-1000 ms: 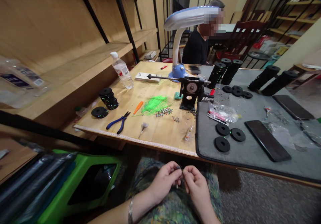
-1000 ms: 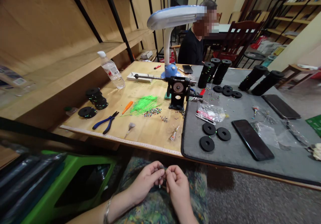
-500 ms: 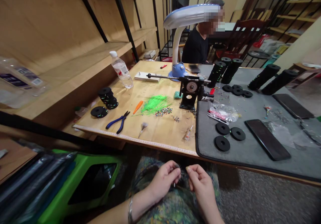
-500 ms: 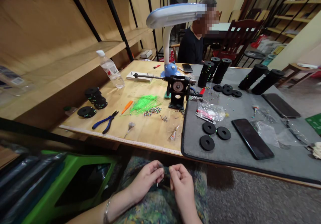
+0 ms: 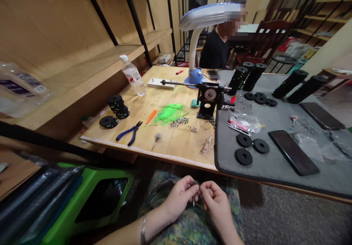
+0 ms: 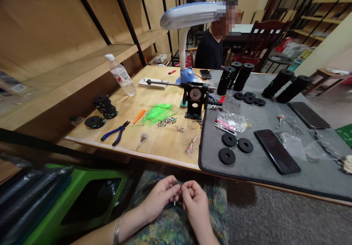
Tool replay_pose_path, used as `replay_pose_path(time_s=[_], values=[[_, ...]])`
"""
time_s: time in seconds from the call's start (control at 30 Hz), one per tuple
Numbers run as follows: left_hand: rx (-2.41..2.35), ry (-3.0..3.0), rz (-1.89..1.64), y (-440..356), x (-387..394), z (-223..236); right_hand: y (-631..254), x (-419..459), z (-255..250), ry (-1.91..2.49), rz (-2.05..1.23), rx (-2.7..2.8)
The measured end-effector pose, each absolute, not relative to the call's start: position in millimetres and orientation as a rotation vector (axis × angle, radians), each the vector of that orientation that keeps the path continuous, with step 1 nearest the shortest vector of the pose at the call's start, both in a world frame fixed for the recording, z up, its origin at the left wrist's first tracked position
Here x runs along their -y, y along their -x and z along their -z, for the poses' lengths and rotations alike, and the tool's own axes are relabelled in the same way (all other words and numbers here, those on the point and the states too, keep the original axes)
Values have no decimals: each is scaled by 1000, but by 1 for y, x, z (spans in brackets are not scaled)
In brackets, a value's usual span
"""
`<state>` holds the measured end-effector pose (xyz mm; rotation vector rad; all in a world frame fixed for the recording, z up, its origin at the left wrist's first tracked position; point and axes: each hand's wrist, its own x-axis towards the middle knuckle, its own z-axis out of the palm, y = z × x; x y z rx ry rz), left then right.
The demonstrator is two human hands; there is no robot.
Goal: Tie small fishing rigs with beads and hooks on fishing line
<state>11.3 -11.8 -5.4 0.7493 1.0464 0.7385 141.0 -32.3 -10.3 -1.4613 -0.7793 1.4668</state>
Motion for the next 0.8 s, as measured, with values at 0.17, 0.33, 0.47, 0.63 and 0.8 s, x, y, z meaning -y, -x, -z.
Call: replay_pose_path(time_s=[0.17,0.33,0.47,0.63,0.8], values=[[-1022,-653,-745,-11,12,8,-140,34,14,1463,-1474,789],[-1042,-658,-736,-12,12,9,-139,34,11,1461,-1494,761],[-1061,-726,-738,-12,12,9,-139,33,9,1464,-1487,757],[-1031,-731,-735,-12,12,9,-140,32,15,1445,-1429,741],[-1006,-691,-725,-12,12,8,-140,32,19,1422,-1429,764]])
